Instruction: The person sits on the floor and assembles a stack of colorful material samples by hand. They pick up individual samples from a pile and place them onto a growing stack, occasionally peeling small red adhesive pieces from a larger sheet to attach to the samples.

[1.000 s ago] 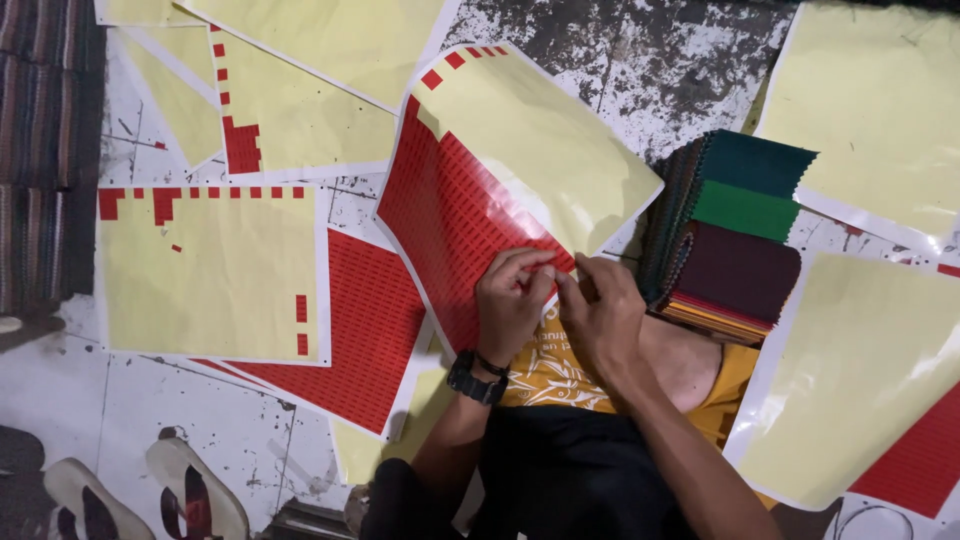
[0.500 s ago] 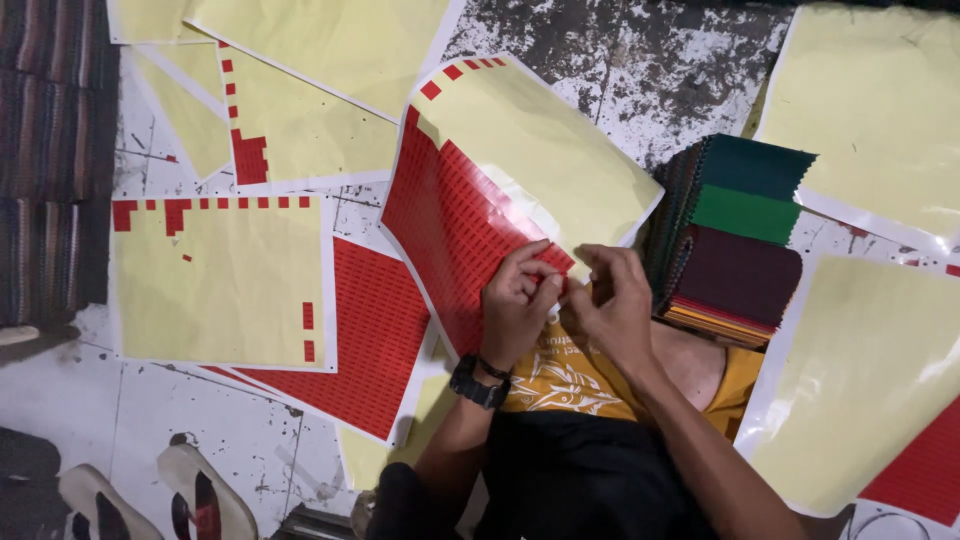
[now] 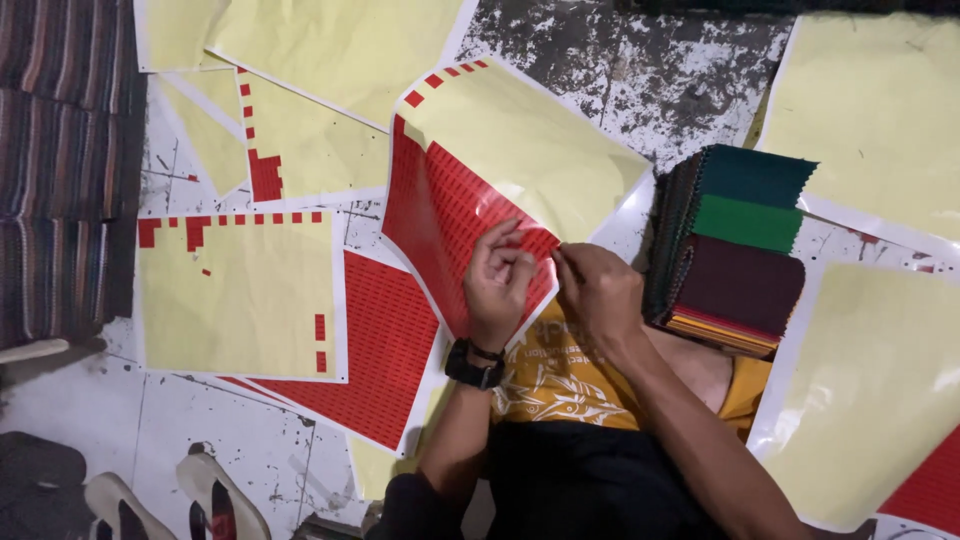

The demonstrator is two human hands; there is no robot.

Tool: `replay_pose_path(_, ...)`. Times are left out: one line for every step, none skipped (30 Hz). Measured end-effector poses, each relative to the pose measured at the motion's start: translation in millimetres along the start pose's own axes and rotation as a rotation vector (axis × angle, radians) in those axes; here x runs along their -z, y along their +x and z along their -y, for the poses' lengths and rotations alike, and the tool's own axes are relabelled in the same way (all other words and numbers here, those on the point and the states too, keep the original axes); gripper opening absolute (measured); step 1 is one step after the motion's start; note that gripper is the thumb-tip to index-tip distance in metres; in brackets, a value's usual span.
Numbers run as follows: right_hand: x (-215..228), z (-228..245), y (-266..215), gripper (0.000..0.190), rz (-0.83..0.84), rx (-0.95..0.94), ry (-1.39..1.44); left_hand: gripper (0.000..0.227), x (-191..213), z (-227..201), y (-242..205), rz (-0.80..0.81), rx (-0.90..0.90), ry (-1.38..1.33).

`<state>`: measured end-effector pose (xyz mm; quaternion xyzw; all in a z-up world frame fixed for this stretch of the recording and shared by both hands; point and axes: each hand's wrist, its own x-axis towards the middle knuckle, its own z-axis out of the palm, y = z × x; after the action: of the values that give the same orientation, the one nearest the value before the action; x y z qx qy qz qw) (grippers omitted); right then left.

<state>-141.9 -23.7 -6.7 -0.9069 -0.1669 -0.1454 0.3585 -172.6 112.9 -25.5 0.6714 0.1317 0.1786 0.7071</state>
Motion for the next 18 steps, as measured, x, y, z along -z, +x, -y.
replay_pose_path(-2, -6, -2, 0.006, 0.001, 0.000, -0.001, 0.046, 0, 1, 1, 0.000, 0.001, -0.001)
replay_pose_path(-4, -11, -3, 0.006, -0.005, 0.013, 0.044, 0.050, 0, 2, 2, 0.021, 0.014, -0.019)
replay_pose_path(-7, -16, -5, 0.007, -0.009, 0.026, 0.092, 0.054, 1, 2, 3, 0.040, 0.029, -0.034)
replay_pose_path(0, -16, -2, 0.007, -0.006, 0.026, 0.095, 0.054, 0, -8, 4, 0.036, 0.030, -0.033)
replay_pose_path(8, -15, 1, 0.011, 0.052, -0.071, 0.297, 0.061, -1, -18, 5, 0.076, 0.051, -0.044)
replay_pose_path(15, -15, 3, 0.018, 0.112, -0.169, 0.498, 0.069, -1, -28, 6, 0.116, 0.073, -0.056)
replay_pose_path(19, -9, 6, 0.018, 0.120, -0.171, 0.498, 0.069, 0, -19, 4, 0.111, 0.078, -0.057)
replay_pose_path(24, -3, 9, 0.020, 0.186, -0.220, 0.564, 0.070, 1, -11, 3, 0.116, 0.093, -0.103)
replay_pose_path(28, 2, 15, 0.024, 0.244, -0.265, 0.630, 0.070, 1, -4, 5, 0.127, 0.101, -0.150)
replay_pose_path(24, -1, 16, 0.024, 0.244, -0.263, 0.629, 0.070, -2, -10, 4, 0.126, 0.099, -0.151)
replay_pose_path(21, -2, 16, 0.029, 0.224, -0.298, 0.547, 0.068, -3, -16, 3, 0.096, 0.108, -0.142)
replay_pose_path(17, -4, 16, 0.037, 0.204, -0.333, 0.465, 0.067, -5, -23, 2, 0.066, 0.117, -0.134)
replay_pose_path(10, -9, 14, 0.037, 0.202, -0.333, 0.465, 0.067, -5, -22, 2, 0.068, 0.115, -0.134)
replay_pose_path(3, -15, 12, 0.038, 0.241, -0.320, 0.350, 0.067, -6, -21, 2, 0.058, 0.104, -0.127)
replay_pose_path(-3, -21, 10, 0.040, 0.279, -0.309, 0.234, 0.067, -6, -20, 2, 0.049, 0.095, -0.121)
replay_pose_path(-9, -24, 5, 0.040, 0.277, -0.310, 0.233, 0.067, -6, -15, 1, 0.052, 0.096, -0.121)
replay_pose_path(-16, -27, 2, 0.038, 0.247, -0.267, 0.207, 0.065, -6, -10, 2, 0.039, 0.086, -0.129)
replay_pose_path(-24, -31, -1, 0.036, 0.217, -0.223, 0.181, 0.064, -6, -5, 2, 0.026, 0.077, -0.137)
